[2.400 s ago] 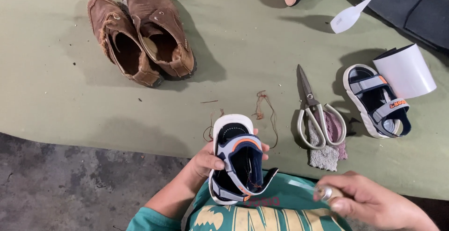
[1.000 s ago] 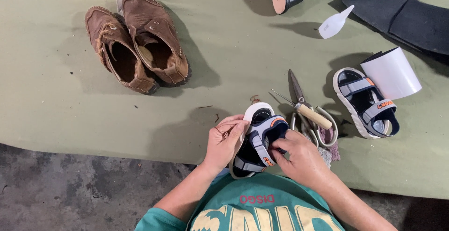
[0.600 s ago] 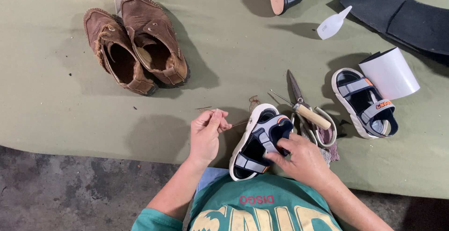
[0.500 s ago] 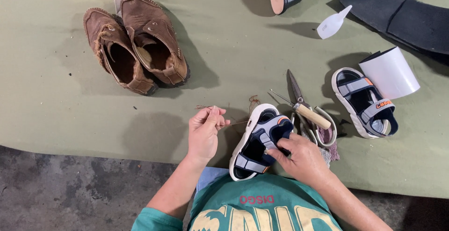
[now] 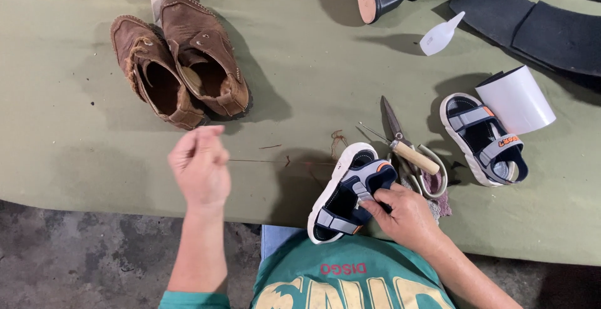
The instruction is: The person repairs a child's sandal by using a cobbler's awl to puncture holes and a needle with thread to stitch the strap. They also use scissors to cut the thread and handle a spool of thread during the process.
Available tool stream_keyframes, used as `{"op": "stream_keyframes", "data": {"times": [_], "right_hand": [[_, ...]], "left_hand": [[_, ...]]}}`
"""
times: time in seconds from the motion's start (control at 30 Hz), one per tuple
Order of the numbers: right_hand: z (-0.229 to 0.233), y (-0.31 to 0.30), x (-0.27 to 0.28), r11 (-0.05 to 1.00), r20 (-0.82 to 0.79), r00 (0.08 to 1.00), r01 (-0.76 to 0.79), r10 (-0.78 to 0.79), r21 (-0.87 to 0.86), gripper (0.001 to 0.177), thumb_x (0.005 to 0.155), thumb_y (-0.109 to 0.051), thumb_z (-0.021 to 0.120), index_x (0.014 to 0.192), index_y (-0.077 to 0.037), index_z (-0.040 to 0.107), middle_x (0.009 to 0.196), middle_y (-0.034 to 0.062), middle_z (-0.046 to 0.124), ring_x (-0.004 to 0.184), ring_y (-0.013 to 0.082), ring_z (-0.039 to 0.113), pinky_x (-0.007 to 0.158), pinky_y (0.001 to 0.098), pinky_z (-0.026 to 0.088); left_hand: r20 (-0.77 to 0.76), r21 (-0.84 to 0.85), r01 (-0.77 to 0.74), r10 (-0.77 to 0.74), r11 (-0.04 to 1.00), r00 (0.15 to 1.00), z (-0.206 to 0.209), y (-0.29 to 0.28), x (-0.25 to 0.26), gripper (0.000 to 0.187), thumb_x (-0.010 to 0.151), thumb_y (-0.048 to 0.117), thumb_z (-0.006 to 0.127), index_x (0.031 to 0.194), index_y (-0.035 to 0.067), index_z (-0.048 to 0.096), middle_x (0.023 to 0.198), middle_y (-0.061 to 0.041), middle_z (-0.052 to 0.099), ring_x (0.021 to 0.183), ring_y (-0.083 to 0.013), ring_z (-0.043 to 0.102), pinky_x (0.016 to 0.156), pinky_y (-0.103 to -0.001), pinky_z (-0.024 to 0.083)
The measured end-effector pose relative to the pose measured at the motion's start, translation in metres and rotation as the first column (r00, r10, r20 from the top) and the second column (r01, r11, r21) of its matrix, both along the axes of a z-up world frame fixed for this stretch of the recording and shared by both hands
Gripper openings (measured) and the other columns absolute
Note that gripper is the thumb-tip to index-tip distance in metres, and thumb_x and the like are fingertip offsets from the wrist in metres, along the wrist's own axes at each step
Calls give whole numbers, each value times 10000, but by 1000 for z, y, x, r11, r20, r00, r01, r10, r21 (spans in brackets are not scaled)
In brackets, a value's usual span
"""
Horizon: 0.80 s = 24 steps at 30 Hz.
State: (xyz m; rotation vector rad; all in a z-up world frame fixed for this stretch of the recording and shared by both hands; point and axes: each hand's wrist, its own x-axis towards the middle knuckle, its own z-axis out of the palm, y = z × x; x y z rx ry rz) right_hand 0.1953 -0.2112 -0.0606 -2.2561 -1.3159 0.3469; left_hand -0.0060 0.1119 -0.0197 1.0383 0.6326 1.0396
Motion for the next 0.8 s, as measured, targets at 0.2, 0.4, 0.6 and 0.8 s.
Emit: {"op": "stream_keyframes", "data": {"times": [0.2, 0.4, 0.6, 0.8], "right_hand": [[6, 4, -1, 996, -38, 999, 21, -24, -89, 436, 929, -468, 674, 660, -143, 566, 635, 12, 494, 584, 248, 499, 499, 402, 416], [5, 7, -2, 996, 3, 1000, -5, 5, -85, 451, 930, -501, 661, 672, -142, 574, 625, 28, 471, 566, 261, 487, 485, 425, 405], [14, 13, -8, 997, 3, 1000, -10, 11, -71, 427, 924, -479, 678, 673, -138, 616, 617, 27, 498, 573, 253, 498, 500, 410, 404], [8, 0, -3, 999, 5, 1000, 4, -4, -51, 423, 921, -457, 691, 666, -143, 570, 629, -2, 487, 570, 224, 471, 475, 397, 396]], "left_hand": [[-96, 417, -341, 414, 842, 905, 16, 29, -38, 212, 1116, 81, 605, 945, 42, 723, 731, -67, 665, 542, -87, 489, 560, -268, 415], [-358, 683, -65, 411, 727, 838, 35, 3, -7, 76, 1067, 46, 688, 1029, 106, 714, 1051, -52, 668, 1050, -196, 607, 971, -351, 498], [-675, 135, 772, -513, 621, 530, -20, -65, 71, 380, 965, 264, 636, 1334, 190, 681, 1434, -23, 552, 1051, -172, 652, 893, -308, 553], [-686, -9, 824, -603, 566, 407, -41, -88, 96, 510, 952, 337, 626, 1449, 228, 588, 1324, 6, 727, 1198, -129, 657, 1027, -274, 464]]}}
